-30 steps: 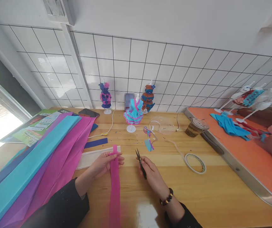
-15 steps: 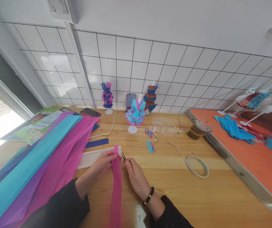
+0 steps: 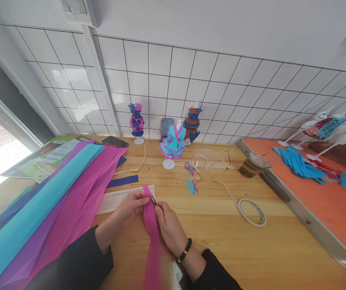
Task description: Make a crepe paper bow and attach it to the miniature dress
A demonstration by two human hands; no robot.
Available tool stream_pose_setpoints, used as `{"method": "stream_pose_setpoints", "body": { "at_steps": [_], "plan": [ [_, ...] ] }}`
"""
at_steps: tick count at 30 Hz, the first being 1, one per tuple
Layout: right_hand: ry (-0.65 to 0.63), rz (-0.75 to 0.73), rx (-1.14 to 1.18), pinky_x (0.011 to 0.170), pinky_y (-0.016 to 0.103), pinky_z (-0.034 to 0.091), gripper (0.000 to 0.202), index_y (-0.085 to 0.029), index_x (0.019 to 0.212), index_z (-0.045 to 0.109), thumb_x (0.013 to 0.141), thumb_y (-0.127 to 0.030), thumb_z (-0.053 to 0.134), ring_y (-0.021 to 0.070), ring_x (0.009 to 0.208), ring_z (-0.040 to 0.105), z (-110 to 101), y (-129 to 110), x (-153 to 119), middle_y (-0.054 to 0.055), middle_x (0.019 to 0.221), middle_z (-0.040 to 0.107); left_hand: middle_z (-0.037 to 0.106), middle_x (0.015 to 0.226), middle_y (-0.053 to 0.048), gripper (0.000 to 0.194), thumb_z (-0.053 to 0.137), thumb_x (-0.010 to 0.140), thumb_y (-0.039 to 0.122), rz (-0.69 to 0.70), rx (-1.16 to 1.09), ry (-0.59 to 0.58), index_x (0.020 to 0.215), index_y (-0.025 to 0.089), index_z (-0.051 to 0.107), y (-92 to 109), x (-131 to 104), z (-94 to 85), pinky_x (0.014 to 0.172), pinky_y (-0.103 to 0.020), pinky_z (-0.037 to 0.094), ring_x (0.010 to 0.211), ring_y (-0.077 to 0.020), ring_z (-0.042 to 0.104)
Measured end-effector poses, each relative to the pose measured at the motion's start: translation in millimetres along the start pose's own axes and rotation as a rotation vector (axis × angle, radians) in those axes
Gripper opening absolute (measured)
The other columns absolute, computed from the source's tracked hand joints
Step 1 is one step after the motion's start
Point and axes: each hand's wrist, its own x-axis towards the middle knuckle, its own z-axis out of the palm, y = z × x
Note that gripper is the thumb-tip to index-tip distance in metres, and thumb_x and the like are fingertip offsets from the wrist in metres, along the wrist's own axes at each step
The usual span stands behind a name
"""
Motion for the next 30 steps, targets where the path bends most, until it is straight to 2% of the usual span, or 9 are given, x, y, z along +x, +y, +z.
{"method": "stream_pose_setpoints", "body": {
  "at_steps": [9, 15, 30],
  "plan": [
    [0.013, 0.006, -0.002, 0.072, 0.028, 0.039, 0.032, -0.019, 0.092, 0.054, 0.091, -0.037, 0.028, 0.017, 0.079, 0.053, 0.3, -2.6, -0.6, 0.005, 0.085, 0.06, 0.068, 0.078, -0.007, 0.032, 0.076, 0.055, 0.021, -0.017, 0.043, 0.056, 0.082, 0.012, 0.062, -0.6, 0.4, 2.5, 0.064, -0.027, 0.047, 0.068, -0.0158, 0.062],
    [0.048, 0.019, -0.028, 0.068, 0.027, 0.039, 0.031, -0.019, 0.083, 0.051, 0.091, -0.038, 0.027, 0.0162, 0.072, 0.052, 3.6, 3.5, 0.0, 0.003, 0.078, 0.058, 0.067, 0.08, -0.007, 0.03, 0.074, 0.06, 0.02, -0.009, 0.007, 0.026, 0.085, 0.012, 0.06, -3.4, 0.0, 1.0, 0.067, -0.027, 0.047, 0.071, -0.0151, 0.062],
    [0.071, 0.022, -0.046, 0.065, 0.026, 0.038, 0.034, -0.02, 0.079, 0.05, 0.091, -0.039, 0.025, 0.0156, 0.069, 0.05, 4.5, 6.2, 1.2, 0.002, 0.074, 0.056, 0.066, 0.078, -0.006, 0.028, 0.075, 0.058, 0.02, -0.005, -0.023, 0.031, 0.082, 0.013, 0.061, -2.0, -2.4, 3.7, 0.064, -0.026, 0.046, 0.069, -0.0155, 0.062]
  ]
}}
